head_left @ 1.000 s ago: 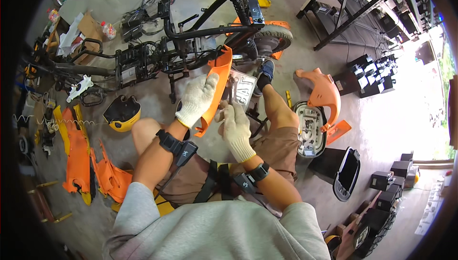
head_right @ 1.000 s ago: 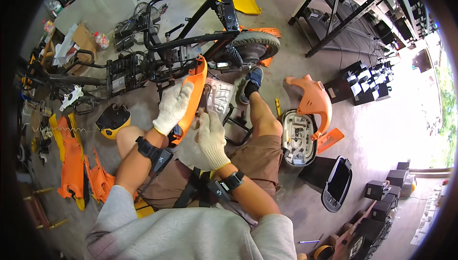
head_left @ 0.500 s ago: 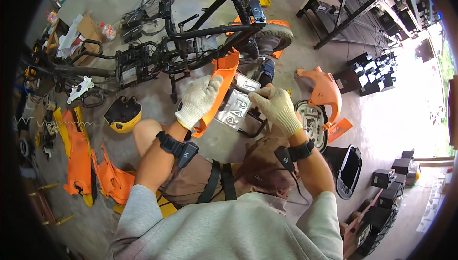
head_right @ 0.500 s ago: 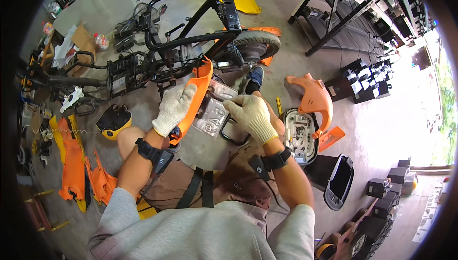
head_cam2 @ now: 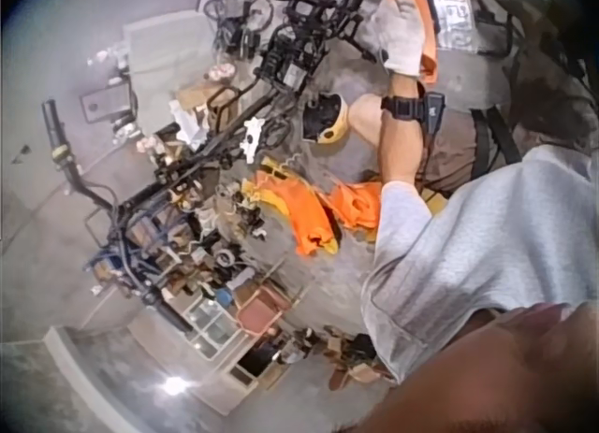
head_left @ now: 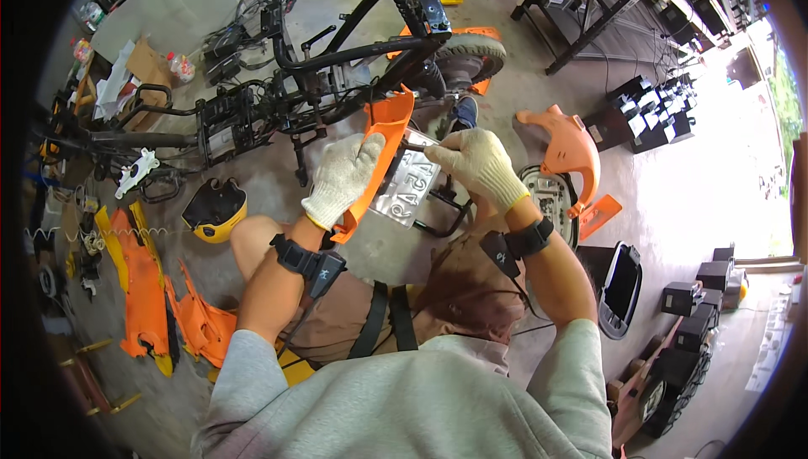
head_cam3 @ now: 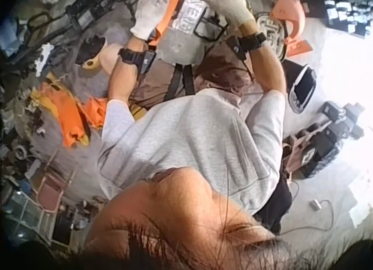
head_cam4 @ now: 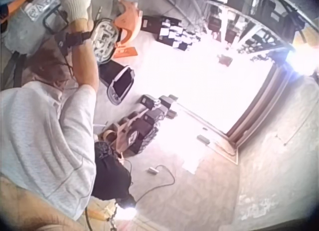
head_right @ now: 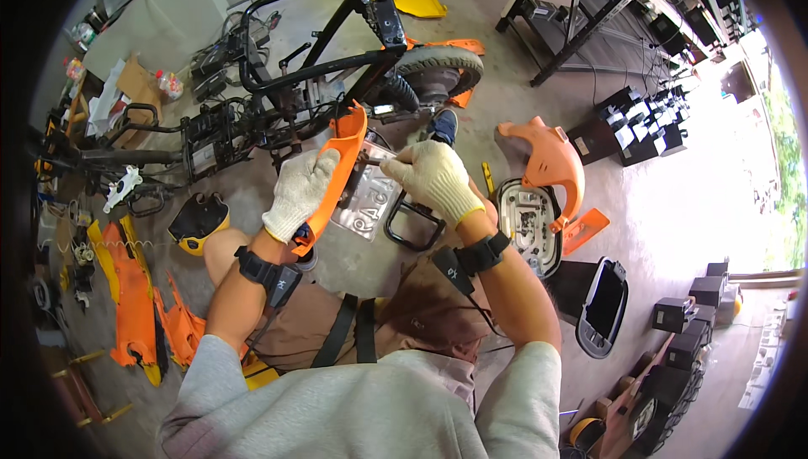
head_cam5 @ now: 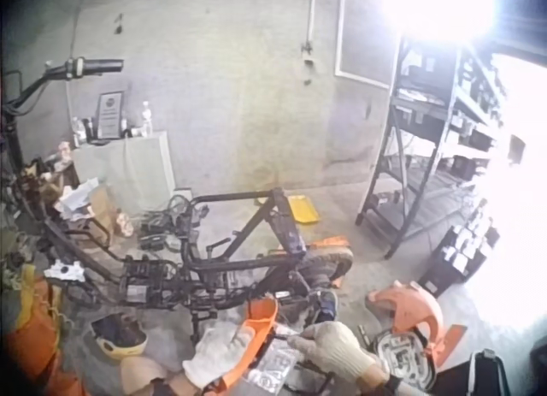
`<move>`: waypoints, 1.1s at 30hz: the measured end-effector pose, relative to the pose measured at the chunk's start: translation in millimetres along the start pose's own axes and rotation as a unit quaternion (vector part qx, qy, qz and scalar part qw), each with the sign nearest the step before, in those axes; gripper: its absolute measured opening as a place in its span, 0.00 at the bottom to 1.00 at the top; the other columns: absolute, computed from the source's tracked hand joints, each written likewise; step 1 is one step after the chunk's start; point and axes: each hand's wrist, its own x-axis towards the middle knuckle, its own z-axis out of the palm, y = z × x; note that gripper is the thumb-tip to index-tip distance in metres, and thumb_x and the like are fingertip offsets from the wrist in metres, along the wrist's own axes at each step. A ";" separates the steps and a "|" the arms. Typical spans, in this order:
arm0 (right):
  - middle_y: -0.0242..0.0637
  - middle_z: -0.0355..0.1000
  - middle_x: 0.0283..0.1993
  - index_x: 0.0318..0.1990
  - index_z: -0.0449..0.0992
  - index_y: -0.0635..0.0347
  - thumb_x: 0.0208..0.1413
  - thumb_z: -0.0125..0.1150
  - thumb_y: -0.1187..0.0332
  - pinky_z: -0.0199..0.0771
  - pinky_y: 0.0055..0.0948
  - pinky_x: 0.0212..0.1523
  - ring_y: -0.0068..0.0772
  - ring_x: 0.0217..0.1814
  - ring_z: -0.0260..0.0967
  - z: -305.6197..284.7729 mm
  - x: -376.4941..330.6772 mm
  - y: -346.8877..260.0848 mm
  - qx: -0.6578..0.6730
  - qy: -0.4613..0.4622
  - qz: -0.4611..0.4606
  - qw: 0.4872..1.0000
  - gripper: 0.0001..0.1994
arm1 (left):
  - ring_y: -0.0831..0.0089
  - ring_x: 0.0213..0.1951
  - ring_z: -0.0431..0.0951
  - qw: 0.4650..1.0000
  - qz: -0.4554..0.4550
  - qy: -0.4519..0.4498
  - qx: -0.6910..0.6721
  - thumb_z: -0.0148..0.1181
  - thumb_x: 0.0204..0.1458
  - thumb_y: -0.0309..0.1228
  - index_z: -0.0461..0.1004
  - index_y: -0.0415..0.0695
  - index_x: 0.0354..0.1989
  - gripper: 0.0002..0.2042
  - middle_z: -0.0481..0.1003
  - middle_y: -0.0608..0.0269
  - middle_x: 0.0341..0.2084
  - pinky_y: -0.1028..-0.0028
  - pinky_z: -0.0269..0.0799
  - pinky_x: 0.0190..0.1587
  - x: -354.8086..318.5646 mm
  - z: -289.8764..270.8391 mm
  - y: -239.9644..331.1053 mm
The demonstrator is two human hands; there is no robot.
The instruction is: The person picks up an orange plastic cover and a license plate, then aligns them together. They insert a bolt into the assembly and use a wrench to tighten it, securing the plate to the cover.
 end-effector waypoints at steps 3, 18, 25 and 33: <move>0.45 0.78 0.26 0.43 0.84 0.59 0.55 0.60 0.49 0.78 0.37 0.35 0.38 0.28 0.79 -4.0 6.3 1.0 -0.010 -0.027 0.041 0.999 0.22 | 0.42 0.31 0.76 1.000 0.002 -0.012 -0.002 0.50 0.64 0.52 0.76 0.38 0.31 0.26 0.74 0.41 0.25 0.55 0.69 0.31 -1.0 0.2 -0.2; 0.44 0.75 0.24 0.31 0.79 0.64 0.62 0.51 0.48 0.75 0.42 0.35 0.43 0.29 0.77 32.3 -13.0 12.6 0.080 -0.067 0.108 0.989 0.25 | 0.47 0.23 0.70 1.000 0.003 0.020 -0.006 0.53 0.63 0.51 0.74 0.38 0.26 0.25 0.70 0.43 0.20 0.58 0.65 0.27 -7.3 2.8 -2.5; 0.51 0.76 0.37 0.39 0.77 0.57 0.66 0.38 0.52 0.69 0.49 0.51 0.57 0.46 0.73 124.1 -45.2 -6.5 0.246 0.083 0.226 0.939 0.22 | 0.63 0.18 0.60 0.996 -0.002 0.066 -0.055 0.56 0.63 0.47 0.72 0.37 0.24 0.24 0.65 0.48 0.16 0.62 0.62 0.24 -6.8 11.7 -8.1; 0.48 0.75 0.38 0.42 0.74 0.59 0.70 0.37 0.55 0.70 0.42 0.47 0.49 0.43 0.73 180.0 -36.9 -31.7 0.347 0.169 0.223 0.895 0.20 | 0.82 0.21 0.60 0.980 -0.024 0.077 -0.180 0.57 0.64 0.42 0.70 0.36 0.23 0.22 0.61 0.62 0.14 0.68 0.59 0.24 -7.7 28.0 -14.7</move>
